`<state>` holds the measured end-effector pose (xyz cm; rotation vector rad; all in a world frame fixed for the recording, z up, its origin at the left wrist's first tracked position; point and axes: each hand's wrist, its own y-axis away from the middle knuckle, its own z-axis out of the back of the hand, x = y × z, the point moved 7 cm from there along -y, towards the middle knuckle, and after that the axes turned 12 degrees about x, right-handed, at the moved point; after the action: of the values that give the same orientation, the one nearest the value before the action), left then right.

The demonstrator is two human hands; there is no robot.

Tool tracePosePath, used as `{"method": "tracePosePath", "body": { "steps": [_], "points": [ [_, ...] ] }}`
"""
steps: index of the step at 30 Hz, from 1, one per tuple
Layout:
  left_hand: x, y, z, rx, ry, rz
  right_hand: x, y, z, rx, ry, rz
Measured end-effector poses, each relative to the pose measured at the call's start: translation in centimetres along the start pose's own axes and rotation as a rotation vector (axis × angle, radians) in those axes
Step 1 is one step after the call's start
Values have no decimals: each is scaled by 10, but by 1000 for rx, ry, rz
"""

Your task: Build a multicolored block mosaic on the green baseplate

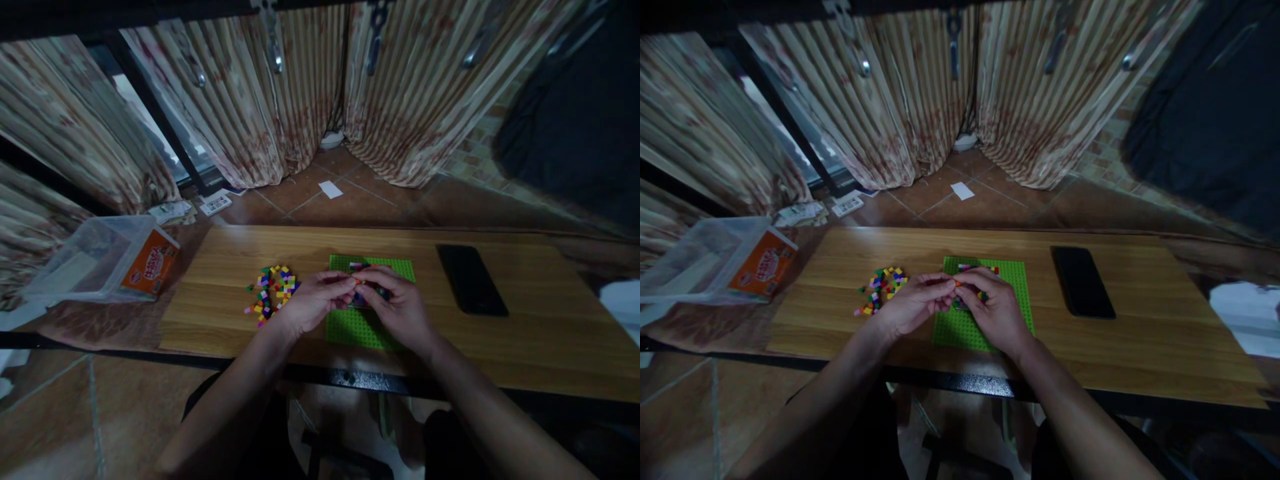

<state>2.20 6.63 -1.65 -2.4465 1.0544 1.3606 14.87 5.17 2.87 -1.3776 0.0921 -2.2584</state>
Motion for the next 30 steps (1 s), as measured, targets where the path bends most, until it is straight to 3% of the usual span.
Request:
{"method": "tracePosePath", "body": {
  "steps": [7,14,16,22,30],
  "points": [
    [-2,2,0,-26,-101,-10,-1,-1,5,-22,54,-47],
    [-14,5,14,-152,-275,-26,-17,11,49,-174,238,-145],
    [-14,4,17,-179,-325,-15,-24,13,53,-168,242,-172],
    [-8,-2,15,-155,-456,-2,-28,11,38,-98,282,-144],
    [-7,-2,6,-69,-626,-120,-34,1,25,-94,317,-193]
  ]
}}
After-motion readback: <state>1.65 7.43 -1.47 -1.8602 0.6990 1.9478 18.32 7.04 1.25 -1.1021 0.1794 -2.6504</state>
